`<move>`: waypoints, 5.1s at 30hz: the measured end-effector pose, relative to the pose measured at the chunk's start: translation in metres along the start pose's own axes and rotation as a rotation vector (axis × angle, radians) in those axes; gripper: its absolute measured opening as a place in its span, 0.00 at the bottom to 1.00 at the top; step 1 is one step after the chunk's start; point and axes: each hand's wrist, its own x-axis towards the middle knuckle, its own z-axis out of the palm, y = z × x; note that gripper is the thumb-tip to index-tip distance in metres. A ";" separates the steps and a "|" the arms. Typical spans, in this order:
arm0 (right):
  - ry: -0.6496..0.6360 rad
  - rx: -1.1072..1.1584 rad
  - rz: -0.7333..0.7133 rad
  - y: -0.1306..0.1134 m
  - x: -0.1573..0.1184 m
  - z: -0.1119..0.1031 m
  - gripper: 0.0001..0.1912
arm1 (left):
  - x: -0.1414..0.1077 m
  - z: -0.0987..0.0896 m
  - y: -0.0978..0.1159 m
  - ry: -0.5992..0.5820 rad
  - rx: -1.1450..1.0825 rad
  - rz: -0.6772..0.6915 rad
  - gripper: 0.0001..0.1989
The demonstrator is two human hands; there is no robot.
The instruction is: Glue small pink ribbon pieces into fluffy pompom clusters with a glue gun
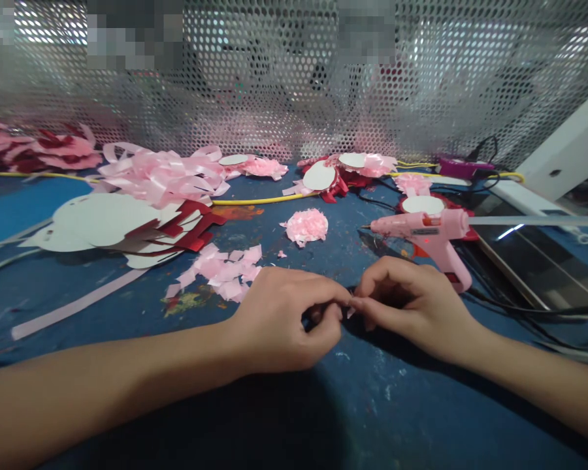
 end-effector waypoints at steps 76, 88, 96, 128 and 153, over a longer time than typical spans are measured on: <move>0.000 -0.085 -0.065 0.002 -0.002 0.000 0.05 | 0.007 -0.004 -0.004 -0.096 -0.054 -0.007 0.06; 0.022 -0.024 0.004 0.002 0.002 0.001 0.05 | 0.008 -0.005 -0.004 -0.104 -0.120 -0.065 0.06; 0.016 -0.012 -0.002 0.002 0.001 0.000 0.05 | 0.006 -0.007 -0.003 -0.129 -0.103 -0.059 0.07; -0.078 0.130 -0.019 0.000 -0.002 -0.003 0.06 | 0.016 -0.014 -0.013 -0.433 -0.787 -0.293 0.06; 0.139 0.463 0.195 0.014 0.012 -0.008 0.13 | 0.015 -0.014 -0.024 -0.200 -0.976 -0.460 0.09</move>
